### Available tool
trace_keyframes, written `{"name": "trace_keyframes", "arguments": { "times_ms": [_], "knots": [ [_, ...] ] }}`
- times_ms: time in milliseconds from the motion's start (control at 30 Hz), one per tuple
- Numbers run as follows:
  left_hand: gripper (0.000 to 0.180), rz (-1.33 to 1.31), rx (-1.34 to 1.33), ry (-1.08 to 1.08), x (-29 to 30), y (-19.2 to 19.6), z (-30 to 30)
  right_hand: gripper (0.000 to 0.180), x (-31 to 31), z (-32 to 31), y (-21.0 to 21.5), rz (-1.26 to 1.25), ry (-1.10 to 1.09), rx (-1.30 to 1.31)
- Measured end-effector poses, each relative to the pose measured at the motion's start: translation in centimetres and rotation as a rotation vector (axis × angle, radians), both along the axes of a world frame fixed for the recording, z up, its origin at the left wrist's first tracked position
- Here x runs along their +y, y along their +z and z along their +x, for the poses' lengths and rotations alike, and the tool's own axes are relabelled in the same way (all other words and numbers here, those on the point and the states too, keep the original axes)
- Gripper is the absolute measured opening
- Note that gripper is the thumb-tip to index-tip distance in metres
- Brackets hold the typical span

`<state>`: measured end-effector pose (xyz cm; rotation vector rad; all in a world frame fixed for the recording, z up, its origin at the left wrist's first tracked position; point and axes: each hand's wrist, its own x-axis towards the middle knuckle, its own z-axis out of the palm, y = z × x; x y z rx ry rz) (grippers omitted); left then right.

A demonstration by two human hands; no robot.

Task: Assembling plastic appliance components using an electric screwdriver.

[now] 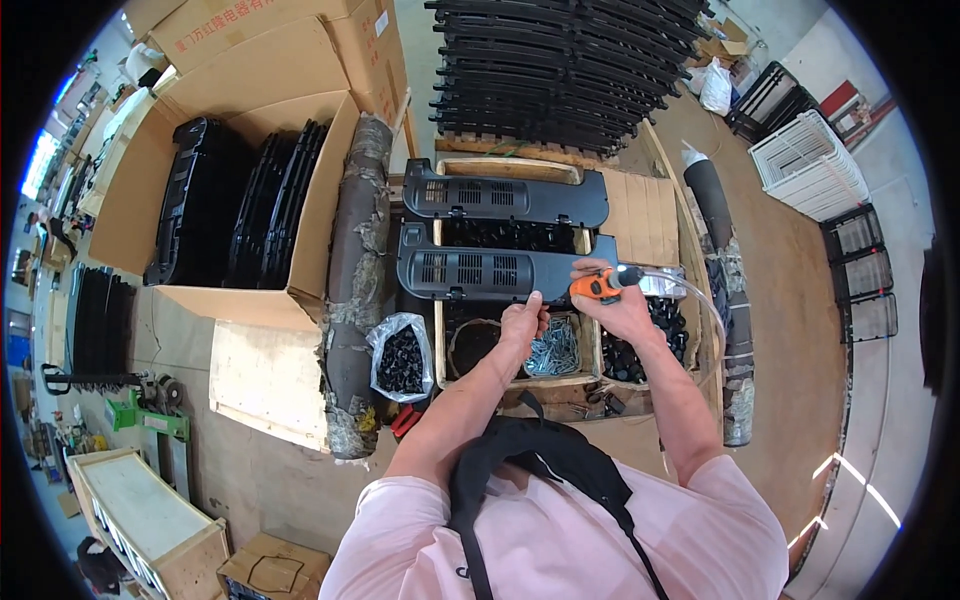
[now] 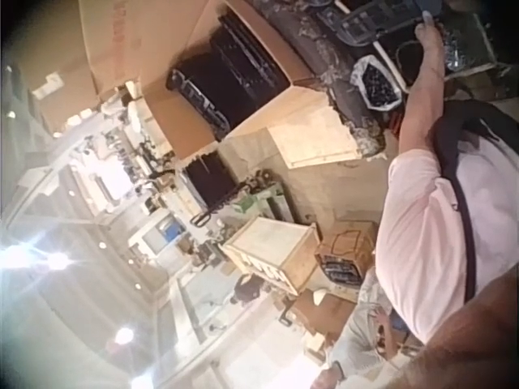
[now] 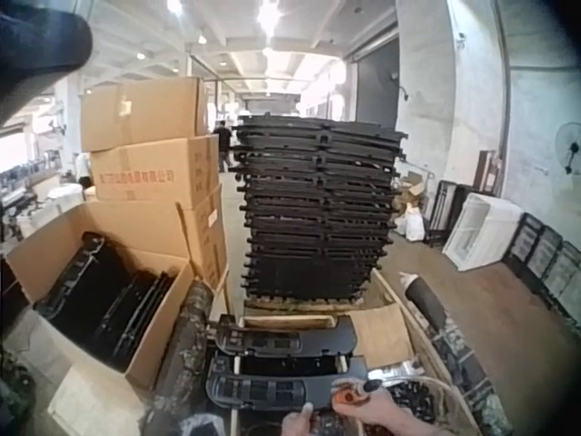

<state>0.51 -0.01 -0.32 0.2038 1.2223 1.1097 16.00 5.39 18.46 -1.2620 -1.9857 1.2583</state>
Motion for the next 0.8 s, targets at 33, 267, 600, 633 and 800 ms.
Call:
{"name": "trace_keyframes", "arguments": {
  "times_ms": [33, 267, 600, 633, 800],
  "knots": [
    [0.042, -0.002, 0.022, -0.012, 0.0, 0.1, -0.1, 0.05, 0.0, -0.1, 0.5, -0.003, 0.014, -0.006],
    [0.036, -0.008, -0.2, -0.038, -1.9, 0.6, -2.2, 0.053, -1.0, 0.5, 0.8, -0.017, -0.129, 0.319],
    [0.033, 0.063, -0.448, 0.103, -6.6, 2.1, -5.2, 0.055, -4.3, -0.7, -0.7, -0.172, -0.186, 0.457],
    [0.033, 0.061, -0.449, 0.103, -6.7, 2.3, -5.1, 0.055, -4.4, -0.8, -0.8, -0.188, -0.185, 0.462],
    [0.03, 0.124, -0.613, 0.158, -7.2, 1.3, -5.2, 0.056, -5.3, -2.4, -0.5, -0.23, -0.142, 0.443]
  ]
}}
